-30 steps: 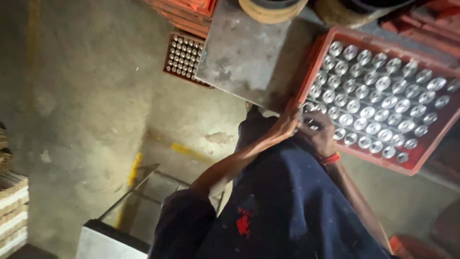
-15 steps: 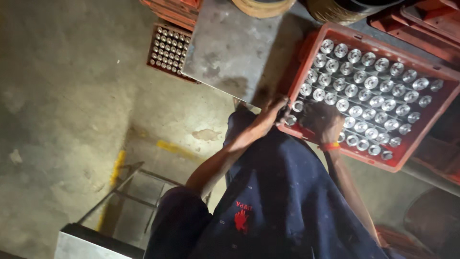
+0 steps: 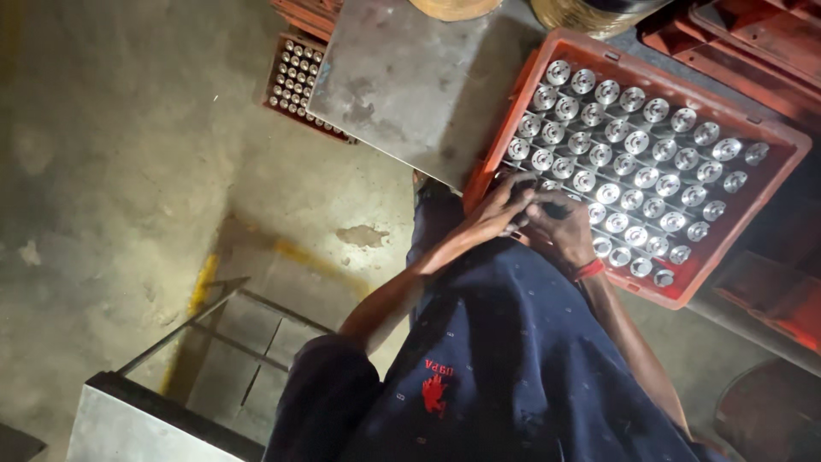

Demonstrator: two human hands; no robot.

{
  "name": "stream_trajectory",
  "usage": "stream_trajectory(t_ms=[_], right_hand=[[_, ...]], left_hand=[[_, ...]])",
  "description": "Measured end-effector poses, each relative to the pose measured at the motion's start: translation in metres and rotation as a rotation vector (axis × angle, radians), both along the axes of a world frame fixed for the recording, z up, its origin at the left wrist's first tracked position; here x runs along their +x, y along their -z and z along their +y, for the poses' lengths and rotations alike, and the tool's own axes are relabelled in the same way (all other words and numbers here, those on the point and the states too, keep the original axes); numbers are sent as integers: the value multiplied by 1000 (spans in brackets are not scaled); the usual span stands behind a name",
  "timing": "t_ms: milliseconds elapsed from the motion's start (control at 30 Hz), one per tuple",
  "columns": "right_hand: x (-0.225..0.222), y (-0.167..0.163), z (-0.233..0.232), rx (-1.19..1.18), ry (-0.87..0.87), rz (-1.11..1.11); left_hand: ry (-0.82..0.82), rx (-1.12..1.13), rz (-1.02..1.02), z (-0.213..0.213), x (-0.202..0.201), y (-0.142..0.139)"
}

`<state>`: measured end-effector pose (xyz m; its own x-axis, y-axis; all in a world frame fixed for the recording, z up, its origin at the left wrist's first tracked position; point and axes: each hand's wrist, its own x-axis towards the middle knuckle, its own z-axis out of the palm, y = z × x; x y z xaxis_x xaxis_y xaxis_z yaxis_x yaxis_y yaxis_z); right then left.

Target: The person repeatedly picks small cylindrical metal parts from an orange crate, wipes each with a brush, and places them back into the crate. The person occasionally dips the brush into a bucket of liquid before continuing the wiping cycle.

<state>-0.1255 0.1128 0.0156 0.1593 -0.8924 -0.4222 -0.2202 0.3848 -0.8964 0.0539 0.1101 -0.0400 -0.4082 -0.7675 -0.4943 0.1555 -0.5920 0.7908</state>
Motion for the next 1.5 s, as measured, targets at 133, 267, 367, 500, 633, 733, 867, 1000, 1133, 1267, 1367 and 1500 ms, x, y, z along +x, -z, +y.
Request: stream_trajectory(t_ms=[133, 267, 367, 500, 633, 733, 867, 1000, 1133, 1267, 1367, 1500], right_hand=[[-14, 1, 4, 95, 277, -23], [-21, 16, 4, -511, 54, 529], [-19, 29, -8, -689, -61, 765], [-20, 31, -27, -451, -48, 808], [-27, 21, -18, -474, 63, 548], [-26, 18, 8, -257, 61, 113], [-29, 21, 31, -18, 135, -53], [-54, 22, 33, -40, 333, 151], [-69, 27, 26, -778, -35, 684], [-61, 34, 4, -669, -80, 737], [-59, 32, -7, -486, -73, 801], [-58, 27, 9, -270, 125, 368]], left_hand=[[-153, 130, 28, 4, -1, 16], [-436, 119, 259, 4, 7, 13], [-418, 20, 138, 5, 9, -2], [-356, 61, 177, 2, 11, -19], [-244, 54, 76, -1, 5, -20], [-138, 48, 187, 3, -8, -12], [-72, 39, 128, 11, -26, 2], [-299, 357, 446, 10, -20, 12], [-438, 470, 451, 8, -13, 9], [-356, 284, 307, 10, -12, -6], [-319, 165, 293, 10, -11, -16], [-159, 52, 240, 9, -20, -18]])
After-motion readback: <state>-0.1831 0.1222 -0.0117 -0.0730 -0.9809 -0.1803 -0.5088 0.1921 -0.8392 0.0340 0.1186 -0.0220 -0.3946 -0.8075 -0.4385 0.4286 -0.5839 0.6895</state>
